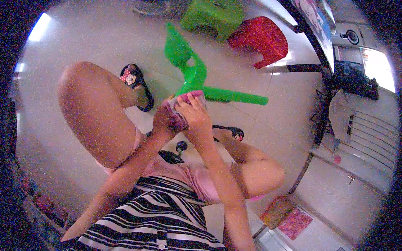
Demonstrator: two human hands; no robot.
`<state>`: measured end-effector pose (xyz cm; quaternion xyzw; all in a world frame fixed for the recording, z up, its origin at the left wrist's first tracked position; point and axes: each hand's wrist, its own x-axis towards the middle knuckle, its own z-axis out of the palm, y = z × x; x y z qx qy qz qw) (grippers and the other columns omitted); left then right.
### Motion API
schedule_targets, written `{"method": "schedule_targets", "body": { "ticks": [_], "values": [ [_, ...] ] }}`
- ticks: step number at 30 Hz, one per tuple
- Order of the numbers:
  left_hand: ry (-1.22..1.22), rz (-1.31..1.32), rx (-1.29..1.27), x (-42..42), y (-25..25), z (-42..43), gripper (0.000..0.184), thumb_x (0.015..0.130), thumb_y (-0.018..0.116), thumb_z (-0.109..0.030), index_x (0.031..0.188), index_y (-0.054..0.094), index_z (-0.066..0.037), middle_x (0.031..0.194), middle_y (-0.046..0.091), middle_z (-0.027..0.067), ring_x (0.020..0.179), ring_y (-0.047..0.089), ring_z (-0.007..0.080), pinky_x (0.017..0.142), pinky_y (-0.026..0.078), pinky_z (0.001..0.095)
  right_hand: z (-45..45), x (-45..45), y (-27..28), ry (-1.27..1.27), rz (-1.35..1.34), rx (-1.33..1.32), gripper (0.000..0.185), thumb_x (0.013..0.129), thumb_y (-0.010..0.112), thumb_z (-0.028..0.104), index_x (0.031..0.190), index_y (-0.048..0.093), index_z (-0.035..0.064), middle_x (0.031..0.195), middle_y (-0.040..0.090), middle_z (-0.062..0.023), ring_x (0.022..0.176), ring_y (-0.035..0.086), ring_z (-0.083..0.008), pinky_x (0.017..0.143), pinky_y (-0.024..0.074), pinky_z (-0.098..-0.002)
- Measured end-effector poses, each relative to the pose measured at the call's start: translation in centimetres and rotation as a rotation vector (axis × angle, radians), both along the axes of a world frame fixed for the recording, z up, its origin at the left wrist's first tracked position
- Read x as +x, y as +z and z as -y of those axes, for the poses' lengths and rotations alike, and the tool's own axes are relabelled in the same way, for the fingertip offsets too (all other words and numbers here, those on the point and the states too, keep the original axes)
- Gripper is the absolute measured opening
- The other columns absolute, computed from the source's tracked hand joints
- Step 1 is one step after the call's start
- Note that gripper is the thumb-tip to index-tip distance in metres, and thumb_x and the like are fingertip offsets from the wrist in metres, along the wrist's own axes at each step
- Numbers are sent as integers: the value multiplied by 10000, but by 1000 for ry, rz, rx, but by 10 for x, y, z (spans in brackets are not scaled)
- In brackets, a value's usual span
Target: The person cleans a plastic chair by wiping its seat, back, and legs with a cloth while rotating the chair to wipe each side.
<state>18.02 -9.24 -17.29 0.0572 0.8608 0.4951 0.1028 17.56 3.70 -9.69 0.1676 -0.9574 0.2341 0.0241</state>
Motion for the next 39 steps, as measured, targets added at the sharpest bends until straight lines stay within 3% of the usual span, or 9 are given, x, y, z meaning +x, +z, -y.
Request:
{"method": "schedule_targets", "body": {
  "ticks": [8, 20, 23, 27, 29, 30, 33, 36, 39],
  "values": [
    [-71, 98, -54, -9, 21, 2, 1074, 533, 826, -534, 1324, 334, 1, 1220, 486, 187, 1116, 479, 366, 905, 410, 478, -28, -29, 7, -109, -97, 46, 332, 690, 689, 93, 1019, 664, 62, 1173, 627, -105, 1187, 522, -327, 1042, 368, -451],
    [-34, 57, -153, -7, 31, -1, 1097, 551, 800, -578, 1351, 310, -10, 1274, 461, 179, 1164, 455, 357, 917, 399, 499, -34, -36, 5, -178, -81, 106, 431, 683, 665, 63, 1113, 645, 66, 1216, 606, -95, 1220, 494, -308, 1069, 336, -432],
    [-12, 27, -91, -5, 26, -3, 1054, 544, 814, -546, 1342, 351, -36, 1279, 458, 173, 1172, 451, 354, 924, 400, 492, -26, -26, 3, -92, -65, 79, 455, 662, 674, 60, 1116, 642, 75, 1246, 587, -94, 1225, 490, -316, 1059, 354, -437],
    [-176, -47, -240, -2, -7, -2, 813, 644, 767, -430, 1299, 436, -79, 1272, 468, 165, 1166, 456, 344, 916, 408, 472, 6, -6, 3, 40, 2, 56, 484, 653, 673, 43, 1133, 624, 83, 1274, 565, -104, 1221, 494, -325, 1047, 373, -443],
    [-110, -68, -237, 11, -30, -4, 671, 696, 727, -358, 1265, 485, -98, 1265, 480, 152, 1165, 456, 339, 904, 415, 469, 14, -1, 5, 43, 39, 28, 490, 657, 669, 36, 1141, 615, 87, 1275, 563, -107, 1219, 496, -327, 1047, 374, -443],
    [-40, -53, -149, 9, -18, -5, 554, 742, 672, -312, 1232, 512, -106, 1228, 515, 131, 1130, 482, 345, 876, 432, 465, 15, 0, 4, 37, 41, -3, 492, 659, 668, 34, 1145, 612, 88, 1271, 565, -106, 1218, 497, -327, 1050, 372, -441],
    [-82, -123, -210, 1, -9, -2, 536, 746, 673, -312, 1214, 519, -104, 1167, 555, 125, 1083, 516, 345, 853, 452, 448, 14, -1, 6, 32, 43, -4, 485, 667, 668, 37, 1145, 611, 91, 1269, 569, -95, 1224, 494, -318, 1056, 367, -436],
    [-40, 78, -1, -7, 11, -1, 539, 746, 680, -300, 1218, 508, -106, 1116, 579, 136, 1045, 539, 339, 838, 468, 432, 12, -1, 6, 46, 49, 12, 474, 676, 667, 39, 1144, 613, 91, 1271, 570, -84, 1230, 491, -302, 1058, 365, -433],
    [-86, -147, -169, -2, -2, 0, 556, 736, 699, -295, 1224, 503, -113, 1114, 578, 137, 1049, 541, 325, 829, 477, 435, 8, -1, 9, 53, 55, 6, 460, 689, 660, 44, 1145, 615, 90, 1272, 571, -81, 1231, 493, -289, 1058, 364, -433]
  ]
}}
